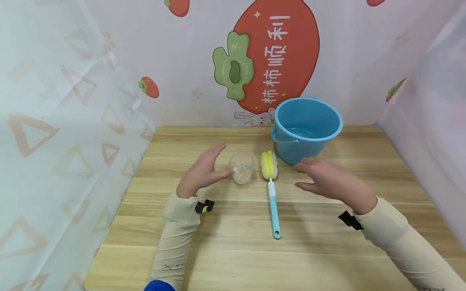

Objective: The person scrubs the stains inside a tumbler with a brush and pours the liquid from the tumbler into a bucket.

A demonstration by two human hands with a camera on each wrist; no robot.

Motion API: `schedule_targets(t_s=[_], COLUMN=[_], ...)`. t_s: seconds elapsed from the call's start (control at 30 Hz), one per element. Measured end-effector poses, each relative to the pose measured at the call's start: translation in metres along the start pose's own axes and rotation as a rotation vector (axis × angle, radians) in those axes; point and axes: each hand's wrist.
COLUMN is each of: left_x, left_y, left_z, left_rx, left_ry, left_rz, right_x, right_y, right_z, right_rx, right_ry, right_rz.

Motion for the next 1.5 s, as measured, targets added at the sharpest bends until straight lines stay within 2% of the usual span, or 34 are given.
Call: schedule_targets(t_s=[0.13, 0.27, 0.4, 0.6, 0.8, 0.9, 1.03, 1.3, 1.5], left_x=[-0.015, -0.032, -0.045, -0.058, -0.069, -0.072, -0.074, -0.075, -0.077], left_y=[-0.001, -0.005, -0.010, -0.015, -0.015, -0.014, -0.014, -0.012, -0.015], left_z=[0.007, 0.009, 0.012, 0.018, 0.023, 0.025, 0.028, 0.029, 0.029], left_rx=[-0.012, -0.024, -0.037, -0.019, 0.044, 0.069, 0.071, 0.092, 0.099], left_ry=[0.004, 0.042, 0.049, 0.059, 0.062, 0.057, 0.052, 0.036, 0.047], left_rz=[-0.067, -0.111, -0.110, -0.144, -0.181, -0.173, -0.149, -0.152, -0.215], right_x=[-0.010, -0.028, -0.050, -0.078, -0.093, -0.097, -0.099, -0.102, -0.097], right_y=[-0.009, -0.019, -0.026, -0.033, -0.039, -0.041, -0.043, -0.038, -0.031], right_z=[0.015, 0.027, 0.032, 0.033, 0.035, 0.036, 0.037, 0.041, 0.045], right_rx=[0.155, 0.224, 0.307, 0.471, 0.509, 0.511, 0.537, 0.697, 0.791], right_ry=[-0.051, -0.153, -0.198, -0.156, -0.133, -0.145, -0.146, -0.100, -0.064], right_rz=[-0.077, -0.073, -0.105, -0.193, -0.256, -0.273, -0.320, -0.485, -0.504])
Point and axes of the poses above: each hand's wrist, its own z-axis towards the middle knuckle, its own x-axis out of the back of the hand, y = z × x
